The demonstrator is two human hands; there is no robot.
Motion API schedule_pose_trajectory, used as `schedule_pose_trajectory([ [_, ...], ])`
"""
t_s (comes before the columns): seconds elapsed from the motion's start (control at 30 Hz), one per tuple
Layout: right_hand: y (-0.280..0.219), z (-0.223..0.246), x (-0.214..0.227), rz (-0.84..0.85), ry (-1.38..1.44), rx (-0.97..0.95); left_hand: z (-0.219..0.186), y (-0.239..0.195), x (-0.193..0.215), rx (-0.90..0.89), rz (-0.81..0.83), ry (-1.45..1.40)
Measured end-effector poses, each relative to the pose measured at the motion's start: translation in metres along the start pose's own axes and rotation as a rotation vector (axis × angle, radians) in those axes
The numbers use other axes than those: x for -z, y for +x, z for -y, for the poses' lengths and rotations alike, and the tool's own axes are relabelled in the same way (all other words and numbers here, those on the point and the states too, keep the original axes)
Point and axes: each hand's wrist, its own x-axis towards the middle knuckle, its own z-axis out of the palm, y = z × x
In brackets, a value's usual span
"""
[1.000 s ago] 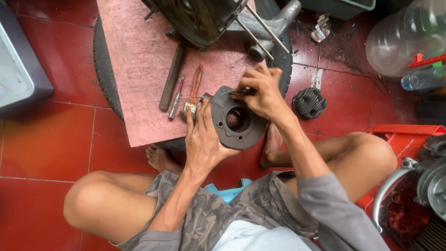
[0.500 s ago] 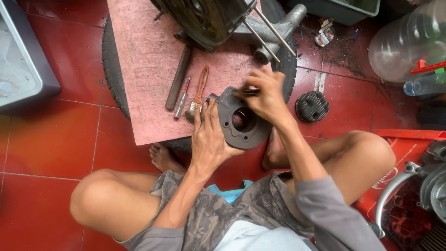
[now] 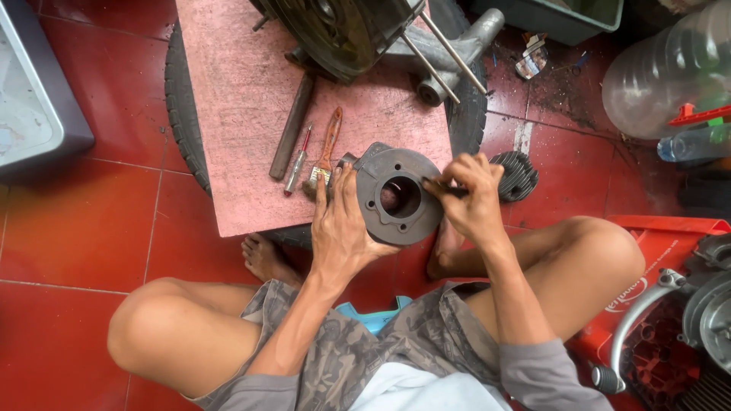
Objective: Cleaning a motorcycle cylinder block using a brush and a scraper to remove residue.
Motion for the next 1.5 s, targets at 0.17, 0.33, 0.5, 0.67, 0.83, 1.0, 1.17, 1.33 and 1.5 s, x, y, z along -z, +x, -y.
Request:
schedule_pose_trajectory([
  [0.17,0.060,0.009,-0.028,0.008,0.087,0.152,0.004,-0.003,-0.004,-0.043,-0.037,0.053],
  [0.33,0.049,0.006,-0.024,0.040,0.070,0.158,0.004,-0.002,-0.006,-0.044,-0.052,0.091],
  [0.5,-0.016,0.018,-0.001,-0.076,0.037,-0.115,0.004,-0.003,-0.006,-0.020,-0.027,0.062],
  [0.67,0.010,0.018,-0.018,-0.206,0.027,-0.097,0.000,0.002,-0.001,-0.019,-0.013,0.025],
  [0.83,0.051,0.021,-0.039,-0.219,0.051,0.086,0.005,-0.006,-0.005,-0.021,0.009,0.029],
  [1.0,0.018,0.028,-0.012,-0.183,0.015,0.012,-0.002,-0.003,0.002,0.008,0.025,0.012],
  [1.17,0.019,-0.009,-0.023,-0.120,0.001,0.035,0.000,-0.002,0.000,0.006,0.034,-0.008],
  [1.33,0.065,0.007,-0.001,0.035,-0.177,0.398,-0.001,0.000,-0.003,-0.022,-0.036,0.046],
  [1.5,0.058,0.007,0.003,0.046,-0.345,0.451,0.006,-0.006,-0.008,-0.030,-0.060,0.059],
])
